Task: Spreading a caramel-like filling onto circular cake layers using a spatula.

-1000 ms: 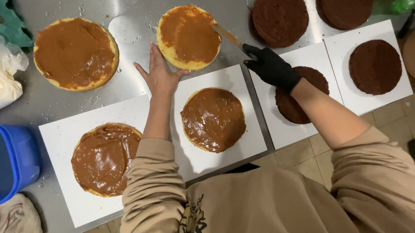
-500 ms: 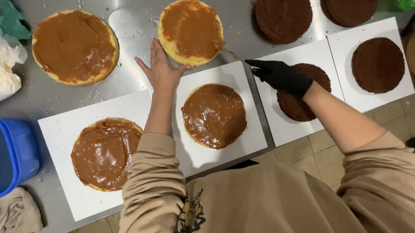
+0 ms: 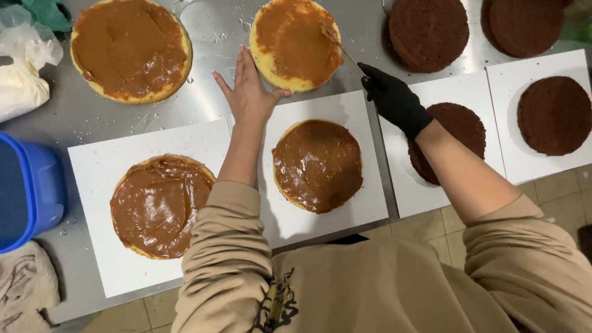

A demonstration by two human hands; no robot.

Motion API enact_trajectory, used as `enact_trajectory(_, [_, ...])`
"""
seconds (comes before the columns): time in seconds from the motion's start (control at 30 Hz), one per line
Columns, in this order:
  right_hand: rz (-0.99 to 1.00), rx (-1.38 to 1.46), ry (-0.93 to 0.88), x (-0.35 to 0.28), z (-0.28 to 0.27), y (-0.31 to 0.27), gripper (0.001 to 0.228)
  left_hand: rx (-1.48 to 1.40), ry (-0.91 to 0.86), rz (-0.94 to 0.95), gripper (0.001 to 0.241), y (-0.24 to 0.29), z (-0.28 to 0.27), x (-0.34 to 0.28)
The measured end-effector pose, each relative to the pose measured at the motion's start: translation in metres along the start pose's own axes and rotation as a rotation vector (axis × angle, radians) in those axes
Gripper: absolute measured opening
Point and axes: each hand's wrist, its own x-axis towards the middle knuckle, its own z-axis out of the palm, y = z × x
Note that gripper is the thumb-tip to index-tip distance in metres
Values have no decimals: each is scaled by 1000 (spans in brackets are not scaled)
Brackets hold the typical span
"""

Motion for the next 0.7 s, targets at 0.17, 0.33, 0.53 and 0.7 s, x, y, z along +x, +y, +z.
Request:
enact_trajectory(0.17, [-39,-152,38,-19,32,-9,49,5,-20,-19,145,2,0,-1])
enact_trajectory(0.33, [-112,-310,-98,-38,48,-29,52,9,-29,-40,147,3,1,1])
enact_trajectory(0.53, [-301,-392,-139,-39,39,-24,47,6,5,-23,148,-2,5,1])
enact_trajectory(0.7, [-323,-550,-53,-11,45,-54,51,0,10,-10,149,-2,5,1])
